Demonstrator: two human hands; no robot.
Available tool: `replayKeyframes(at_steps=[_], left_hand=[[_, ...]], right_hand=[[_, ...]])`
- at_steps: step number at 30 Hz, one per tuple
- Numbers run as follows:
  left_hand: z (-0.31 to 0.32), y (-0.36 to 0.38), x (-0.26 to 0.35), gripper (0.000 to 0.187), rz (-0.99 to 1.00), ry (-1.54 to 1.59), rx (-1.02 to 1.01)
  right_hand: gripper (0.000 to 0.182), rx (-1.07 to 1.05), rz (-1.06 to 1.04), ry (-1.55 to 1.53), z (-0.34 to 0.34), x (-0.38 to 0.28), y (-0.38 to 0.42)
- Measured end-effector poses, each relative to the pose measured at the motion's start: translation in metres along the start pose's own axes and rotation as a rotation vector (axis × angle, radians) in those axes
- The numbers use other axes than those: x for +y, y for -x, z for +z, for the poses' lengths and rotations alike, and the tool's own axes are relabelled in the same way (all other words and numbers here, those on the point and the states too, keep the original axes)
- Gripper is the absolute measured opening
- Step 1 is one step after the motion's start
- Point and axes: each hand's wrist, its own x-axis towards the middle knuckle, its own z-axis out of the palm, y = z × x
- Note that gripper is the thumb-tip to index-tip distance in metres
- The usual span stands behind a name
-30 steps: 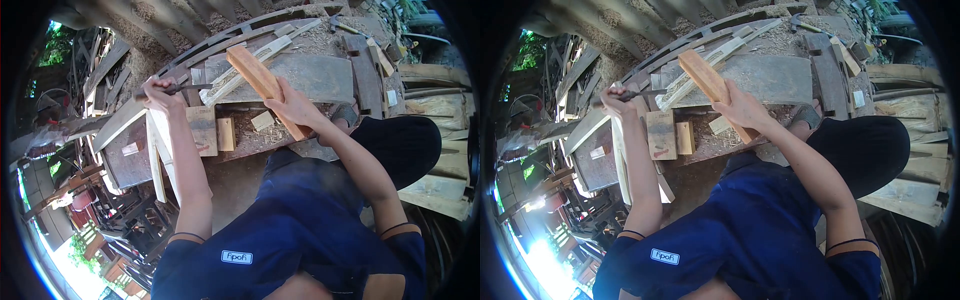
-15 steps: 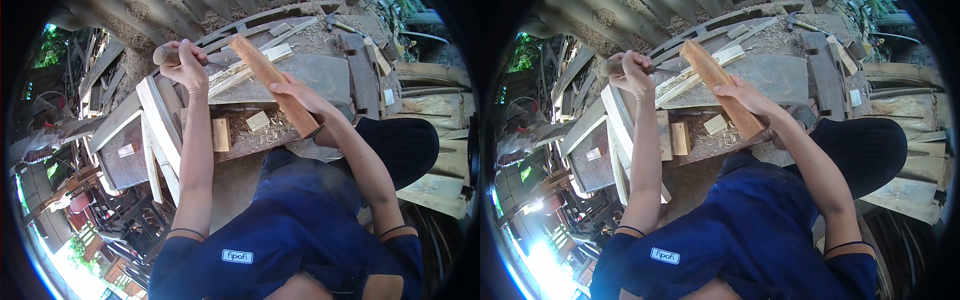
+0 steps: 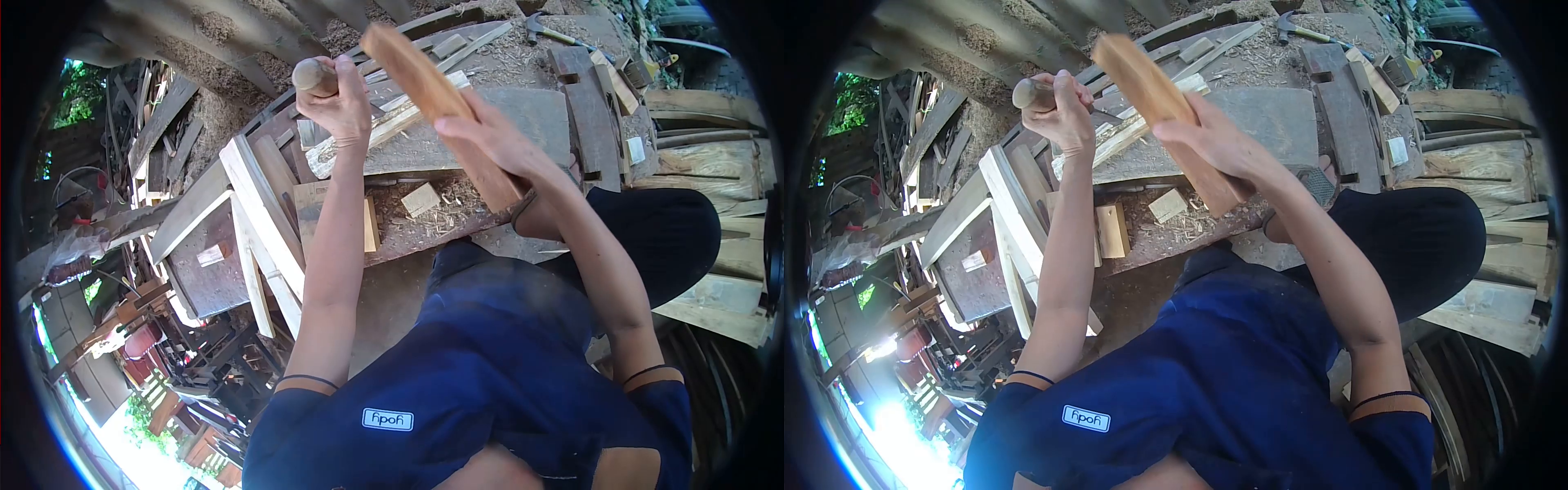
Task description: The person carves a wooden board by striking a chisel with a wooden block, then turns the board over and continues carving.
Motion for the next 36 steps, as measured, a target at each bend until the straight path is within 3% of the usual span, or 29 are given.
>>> replayKeyframes(at_steps=[3,6,8,9,10,12,13,16,18,19,20,22,23,24,26,27,32,34,36], left_hand=[[-0.007,-0.001,-0.019,0.013,0.048,-0.061,0.038],[-0.003,0.003,-0.021,0.021,0.116,-0.127,0.103],[-0.017,-0.001,-0.062,0.029,0.232,-0.217,0.020],[-0.020,0.003,-0.055,0.043,0.189,-0.387,0.024],[-0.021,0.006,-0.047,0.058,0.148,-0.555,0.030],[-0.023,0.013,-0.058,0.061,-0.178,0.157,0.081],[-0.020,0.009,-0.064,0.061,-0.172,0.169,0.082],[-0.039,0.005,-0.075,0.045,0.184,-0.260,-0.136],[-0.047,0.001,-0.070,0.035,0.431,-0.552,-0.291],[-0.044,0.003,-0.063,0.035,0.435,-0.555,-0.290],[-0.037,0.012,-0.057,0.034,0.200,-0.250,-0.186],[-0.017,0.025,-0.042,0.033,-0.278,0.371,0.018],[-0.030,0.032,-0.089,0.040,-0.064,0.098,0.152],[-0.020,0.024,-0.046,0.035,-0.122,0.268,0.289],[-0.012,0.016,0.004,0.021,-0.002,-0.032,0.061],[-0.012,0.013,0.015,0.008,-0.102,0.031,0.055],[-0.057,-0.005,0.010,0.013,-0.150,0.237,0.273],[-0.074,-0.008,0.000,0.014,-0.144,0.189,0.340],[-0.077,-0.007,-0.002,0.013,-0.169,0.183,0.506]], right_hand=[[0.073,0.173,-0.361,0.021,0.002,-0.052,-0.005],[0.064,0.185,-0.531,0.078,-0.010,-0.131,0.014],[0.077,-0.274,-0.476,0.053,-0.024,-0.184,0.035],[0.062,0.293,-0.766,0.494,0.008,-0.138,0.006],[0.062,0.295,-0.774,0.496,0.010,-0.131,0.004],[0.058,0.076,-0.498,0.825,0.009,-0.134,0.007],[0.058,0.048,-0.428,0.908,0.004,-0.144,0.012],[0.058,0.165,-0.568,0.665,0.005,-0.153,0.023],[0.059,0.148,-0.576,0.657,0.014,-0.142,0.014],[0.060,0.145,-0.592,0.656,0.018,-0.137,0.011],[0.060,0.151,-0.598,0.659,0.019,-0.134,0.012],[0.072,0.038,-0.409,0.791,0.018,-0.128,0.015],[0.072,0.048,-0.412,0.636,0.018,-0.115,0.010],[0.072,0.046,-0.408,0.634,0.019,-0.105,0.010],[0.073,0.103,-0.267,0.328,0.014,-0.087,0.010],[0.074,0.105,-0.215,0.268,0.012,-0.066,0.005],[0.080,0.163,-0.092,0.445,0.014,0.035,0.007],[0.083,0.129,0.048,0.460,0.020,0.049,0.009],[0.083,0.122,0.060,0.494,0.022,0.054,0.010]])
